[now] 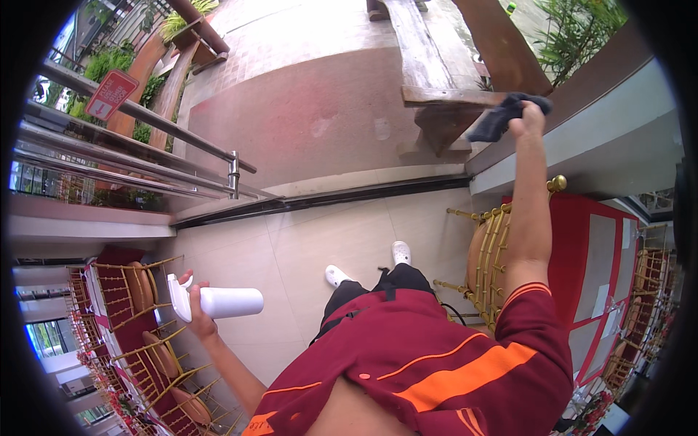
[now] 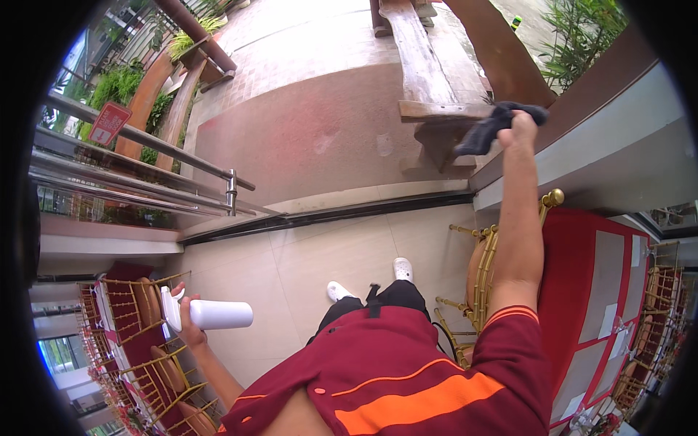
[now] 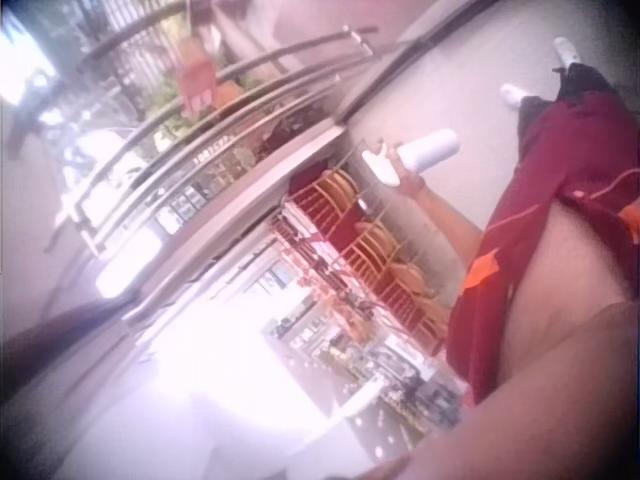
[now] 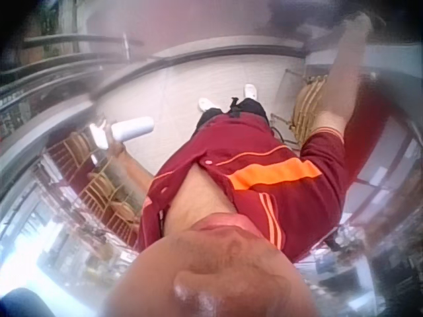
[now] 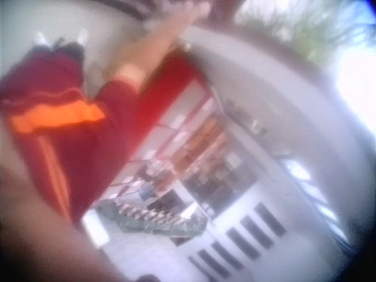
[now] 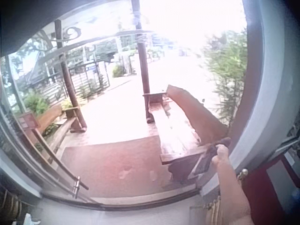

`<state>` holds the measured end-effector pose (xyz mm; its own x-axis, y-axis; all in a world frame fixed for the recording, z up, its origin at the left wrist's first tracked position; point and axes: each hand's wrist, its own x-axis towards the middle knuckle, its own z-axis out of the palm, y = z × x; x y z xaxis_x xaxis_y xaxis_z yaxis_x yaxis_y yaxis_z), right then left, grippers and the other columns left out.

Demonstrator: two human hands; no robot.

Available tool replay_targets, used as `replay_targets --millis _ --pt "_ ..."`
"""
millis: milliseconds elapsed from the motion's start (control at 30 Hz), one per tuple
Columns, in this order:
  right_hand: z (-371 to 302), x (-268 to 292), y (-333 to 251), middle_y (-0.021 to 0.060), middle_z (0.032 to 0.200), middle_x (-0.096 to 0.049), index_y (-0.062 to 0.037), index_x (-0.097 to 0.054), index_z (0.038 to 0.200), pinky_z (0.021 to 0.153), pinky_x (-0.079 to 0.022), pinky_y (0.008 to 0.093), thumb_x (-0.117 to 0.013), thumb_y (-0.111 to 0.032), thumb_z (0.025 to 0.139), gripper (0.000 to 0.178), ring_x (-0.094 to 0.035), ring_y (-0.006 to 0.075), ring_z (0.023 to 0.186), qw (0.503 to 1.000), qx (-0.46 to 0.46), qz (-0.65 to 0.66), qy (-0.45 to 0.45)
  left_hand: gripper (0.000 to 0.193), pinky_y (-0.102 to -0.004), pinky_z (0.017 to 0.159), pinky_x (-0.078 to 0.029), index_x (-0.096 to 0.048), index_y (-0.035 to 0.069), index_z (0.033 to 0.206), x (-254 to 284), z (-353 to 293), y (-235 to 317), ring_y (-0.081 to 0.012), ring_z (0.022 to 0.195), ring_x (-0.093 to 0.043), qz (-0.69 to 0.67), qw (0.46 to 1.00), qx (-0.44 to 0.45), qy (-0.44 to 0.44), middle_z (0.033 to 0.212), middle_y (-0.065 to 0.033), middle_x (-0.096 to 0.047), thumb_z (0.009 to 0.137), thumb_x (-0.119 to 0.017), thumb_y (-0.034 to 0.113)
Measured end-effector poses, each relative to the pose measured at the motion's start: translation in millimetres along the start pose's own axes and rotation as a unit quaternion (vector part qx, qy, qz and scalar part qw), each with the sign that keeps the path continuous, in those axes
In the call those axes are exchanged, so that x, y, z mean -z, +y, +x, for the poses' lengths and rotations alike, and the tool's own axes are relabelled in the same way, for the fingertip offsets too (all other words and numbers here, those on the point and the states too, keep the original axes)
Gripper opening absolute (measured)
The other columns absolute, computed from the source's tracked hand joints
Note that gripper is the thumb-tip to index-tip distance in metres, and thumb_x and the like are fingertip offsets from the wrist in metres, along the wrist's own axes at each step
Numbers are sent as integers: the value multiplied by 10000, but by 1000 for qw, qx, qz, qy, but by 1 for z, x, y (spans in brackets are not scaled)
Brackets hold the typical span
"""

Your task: The person cleans a glass door by spraying a cleaning solution and wiping the surface with a cloth. They work on both the exterior and interior sides of the door, systematically covering the entire surface area.

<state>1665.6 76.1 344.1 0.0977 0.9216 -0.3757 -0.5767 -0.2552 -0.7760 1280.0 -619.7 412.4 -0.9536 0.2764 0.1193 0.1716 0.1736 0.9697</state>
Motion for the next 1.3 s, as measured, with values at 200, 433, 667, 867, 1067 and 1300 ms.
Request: replay_targets --millis 200,433,667,867,1067,1300 --pt "-53 -38 90 241 1492 -444 27 -275 1583 1167 -375 443 -449 55 846 758 -493 366 1353 857 494 -140 40 446 -346 831 -578 -552 -8 1334 39 -32 -14 -234 893 -688 2 999 20 35 1328 -182 -626 905 -646 71" --pt "-305 -186 393 314 1635 -188 -249 -472 1540 1240 -233 538 -539 -17 997 595 -228 489 1516 679 599 -355 -233 454 -364 836 -575 -541 -14 1354 88 -26 2 -231 918 -684 30 998 7 57 1338 -176 -619 914 -616 68" --pt "-295 -183 343 89 1173 -731 -91 -689 1245 969 -508 408 -729 -225 966 312 -682 256 1080 741 380 -213 -511 434 -358 868 -561 -544 -3 1340 66 9 26 -232 941 -684 44 998 -51 16 1349 -179 -610 921 -617 85" --pt "-108 -13 161 209 1338 -574 -148 -611 1349 1079 -422 458 -630 -233 995 365 -550 391 1241 629 512 -552 -192 440 -361 858 -569 -542 3 1340 33 2 39 -234 940 -684 21 999 -34 0 1352 -174 -608 920 -612 114" --pt "53 109 55 264 1558 -406 -121 -316 1619 1126 -416 416 -519 15 944 718 -489 399 1372 733 470 -487 66 456 -355 856 -571 -540 -2 1347 4 -22 35 -245 939 -685 -10 1000 -11 13 1350 -190 -605 912 -629 103" --pt "-62 3 214 215 1572 -416 -122 -247 1646 1180 -371 401 -428 33 840 841 -526 306 1356 968 206 -142 39 445 -366 863 -570 -552 -12 1333 26 -38 25 -251 932 -683 12 999 -18 42 1346 -197 -609 911 -640 95"
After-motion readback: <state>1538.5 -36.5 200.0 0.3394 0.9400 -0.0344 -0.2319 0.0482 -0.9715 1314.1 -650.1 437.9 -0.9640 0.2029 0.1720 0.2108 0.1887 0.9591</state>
